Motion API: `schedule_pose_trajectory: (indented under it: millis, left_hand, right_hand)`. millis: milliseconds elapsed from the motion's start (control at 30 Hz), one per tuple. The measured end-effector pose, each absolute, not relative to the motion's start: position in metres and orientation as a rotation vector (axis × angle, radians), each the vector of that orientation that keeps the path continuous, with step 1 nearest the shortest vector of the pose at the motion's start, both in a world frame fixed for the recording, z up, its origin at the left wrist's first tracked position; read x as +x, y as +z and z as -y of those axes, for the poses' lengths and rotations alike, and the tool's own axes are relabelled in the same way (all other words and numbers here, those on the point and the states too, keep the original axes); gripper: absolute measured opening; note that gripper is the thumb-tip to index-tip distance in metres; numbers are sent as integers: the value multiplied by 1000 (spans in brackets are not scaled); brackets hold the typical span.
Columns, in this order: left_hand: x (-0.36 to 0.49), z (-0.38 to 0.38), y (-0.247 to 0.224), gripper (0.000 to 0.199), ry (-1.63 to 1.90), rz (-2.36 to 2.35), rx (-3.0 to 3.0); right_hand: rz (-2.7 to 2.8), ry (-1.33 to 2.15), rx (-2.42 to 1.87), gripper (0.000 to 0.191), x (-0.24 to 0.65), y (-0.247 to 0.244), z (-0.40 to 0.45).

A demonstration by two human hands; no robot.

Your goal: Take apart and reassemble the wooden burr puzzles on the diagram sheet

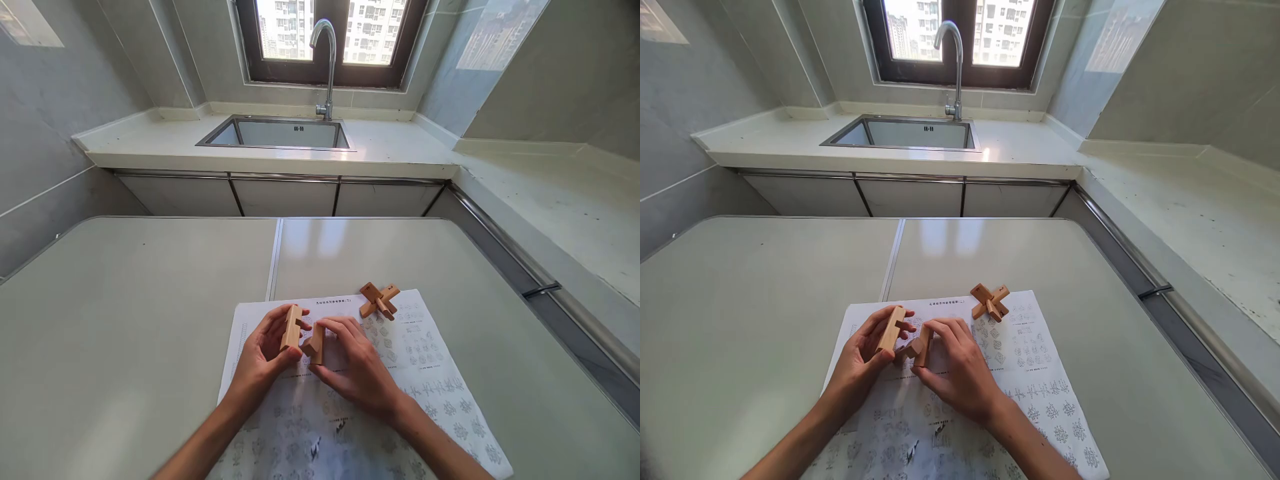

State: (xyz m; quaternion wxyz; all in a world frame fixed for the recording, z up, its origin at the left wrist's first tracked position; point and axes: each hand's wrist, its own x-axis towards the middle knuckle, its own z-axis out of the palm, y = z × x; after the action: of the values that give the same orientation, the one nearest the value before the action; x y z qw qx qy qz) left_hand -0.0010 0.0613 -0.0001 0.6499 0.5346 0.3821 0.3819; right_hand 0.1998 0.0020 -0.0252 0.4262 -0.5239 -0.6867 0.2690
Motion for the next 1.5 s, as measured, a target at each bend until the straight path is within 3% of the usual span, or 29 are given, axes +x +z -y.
schedule_pose_trajectory:
  millis: [200, 367, 633, 1133, 1500]
  left_hand:
    - [-2, -62, 5, 73, 876, -979, 1343]
    - [-21, -80, 10, 68, 797, -1214, 1863]
    - [-52, -114, 12, 61, 509, -875, 2372]
    - [-35, -99, -5, 64, 484, -790, 2488]
    - [-29, -94, -10, 62, 513, -709, 2469]
  right_hand:
    - [1791, 625, -1338, 66, 202, -27, -2]
    - [1799, 590, -1343, 67, 203, -30, -2]
    - [1812, 562, -1336, 72, 201, -32, -4]
    - [1857, 547, -1329, 87, 198, -39, -3]
    - [1888, 563, -1333, 78, 197, -40, -4]
